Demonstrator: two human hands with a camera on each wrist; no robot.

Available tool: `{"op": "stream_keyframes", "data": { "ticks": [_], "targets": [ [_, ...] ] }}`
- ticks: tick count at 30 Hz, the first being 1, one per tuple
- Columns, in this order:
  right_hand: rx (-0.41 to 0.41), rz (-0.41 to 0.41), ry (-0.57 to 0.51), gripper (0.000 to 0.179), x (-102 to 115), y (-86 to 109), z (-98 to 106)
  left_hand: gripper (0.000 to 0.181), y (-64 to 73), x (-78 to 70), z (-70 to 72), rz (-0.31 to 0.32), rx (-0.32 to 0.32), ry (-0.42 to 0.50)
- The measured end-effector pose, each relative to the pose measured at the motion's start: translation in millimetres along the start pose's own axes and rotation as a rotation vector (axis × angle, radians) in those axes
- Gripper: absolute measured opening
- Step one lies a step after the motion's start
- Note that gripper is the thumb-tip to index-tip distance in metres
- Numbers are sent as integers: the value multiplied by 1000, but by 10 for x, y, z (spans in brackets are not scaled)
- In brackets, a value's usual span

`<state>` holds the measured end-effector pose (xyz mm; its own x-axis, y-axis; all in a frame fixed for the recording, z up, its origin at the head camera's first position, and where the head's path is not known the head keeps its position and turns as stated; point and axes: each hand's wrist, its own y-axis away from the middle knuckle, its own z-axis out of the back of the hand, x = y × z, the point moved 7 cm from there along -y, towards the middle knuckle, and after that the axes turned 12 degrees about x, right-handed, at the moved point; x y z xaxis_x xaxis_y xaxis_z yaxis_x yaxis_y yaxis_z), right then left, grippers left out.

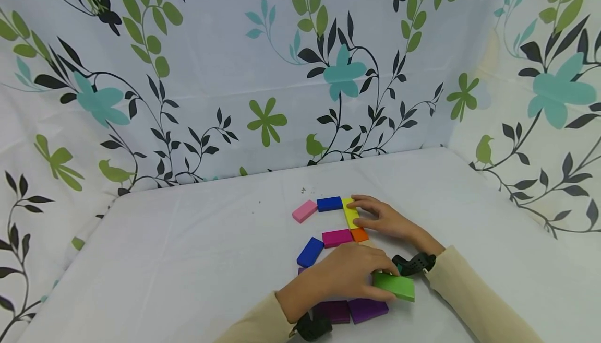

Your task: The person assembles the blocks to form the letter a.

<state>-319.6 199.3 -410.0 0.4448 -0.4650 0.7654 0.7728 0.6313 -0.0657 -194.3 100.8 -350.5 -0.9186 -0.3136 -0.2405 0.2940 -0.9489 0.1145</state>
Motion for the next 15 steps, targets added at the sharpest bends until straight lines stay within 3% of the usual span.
{"op": "stream_keyframes", "data": {
  "ticks": [4,15],
  "targets": [
    [1,4,3,39,11,9,-5,36,-31,-25,-10,-8,3,0],
    [-5,-2,11,39,3,-2,-1,37,-93,-65,-84,-23,88,127]
  ]
}}
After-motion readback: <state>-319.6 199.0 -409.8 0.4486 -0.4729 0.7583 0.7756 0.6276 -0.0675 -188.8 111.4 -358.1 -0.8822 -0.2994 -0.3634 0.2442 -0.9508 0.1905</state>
